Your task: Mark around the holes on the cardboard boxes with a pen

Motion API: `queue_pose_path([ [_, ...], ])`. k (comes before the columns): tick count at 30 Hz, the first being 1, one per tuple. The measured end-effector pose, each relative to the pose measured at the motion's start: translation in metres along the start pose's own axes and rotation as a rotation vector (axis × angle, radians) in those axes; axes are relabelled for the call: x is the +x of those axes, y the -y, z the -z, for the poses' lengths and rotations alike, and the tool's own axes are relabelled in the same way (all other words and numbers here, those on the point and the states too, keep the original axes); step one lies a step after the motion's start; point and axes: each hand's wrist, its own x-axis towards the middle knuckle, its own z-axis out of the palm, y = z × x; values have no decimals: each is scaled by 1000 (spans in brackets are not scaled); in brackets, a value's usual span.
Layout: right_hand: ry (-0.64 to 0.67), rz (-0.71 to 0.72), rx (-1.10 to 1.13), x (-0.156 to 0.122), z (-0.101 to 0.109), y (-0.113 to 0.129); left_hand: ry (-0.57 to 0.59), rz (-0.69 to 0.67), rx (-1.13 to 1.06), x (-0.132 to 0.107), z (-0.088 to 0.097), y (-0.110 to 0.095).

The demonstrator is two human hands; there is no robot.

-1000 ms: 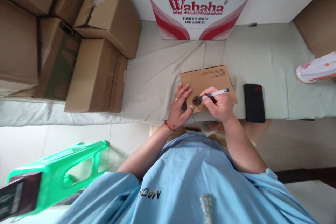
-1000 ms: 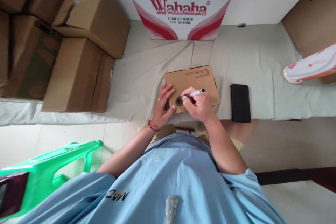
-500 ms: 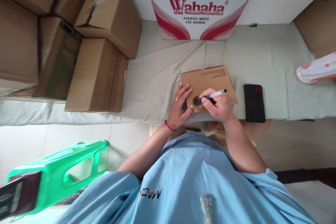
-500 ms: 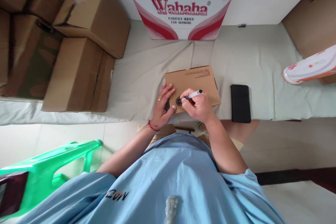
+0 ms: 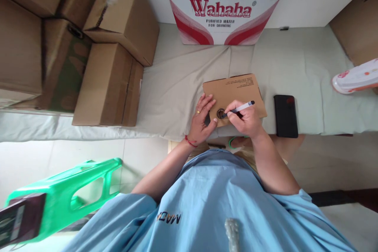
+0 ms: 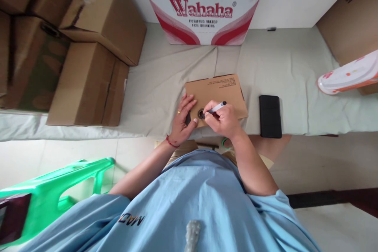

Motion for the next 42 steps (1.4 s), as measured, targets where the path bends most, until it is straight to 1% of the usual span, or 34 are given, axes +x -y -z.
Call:
queue_pose_path([
  [12, 3, 20, 21, 2, 0, 2, 11, 9, 12, -1, 0, 1],
  [15, -69, 7, 6, 2, 4, 3, 10, 0, -13, -1, 0, 1],
  [18, -171, 2, -72, 2, 10, 2, -7, -1, -26, -1, -1, 0],
  [20, -198, 11, -113, 1, 13, 0, -12, 1, -17, -1, -1, -1],
  [25, -148, 41, -113, -1, 12, -3, -18, 1, -7, 0, -2, -2],
  [32, -150, 76, -129, -1, 11, -3, -5, 13, -21, -1, -2, -1],
  [35, -145, 80, -130, -1, 11, -4, -18, 7, -37, -1, -2, -1],
  [42, -100, 90, -113, -2, 13, -4, -39, -2, -50, -1, -4, 0],
])
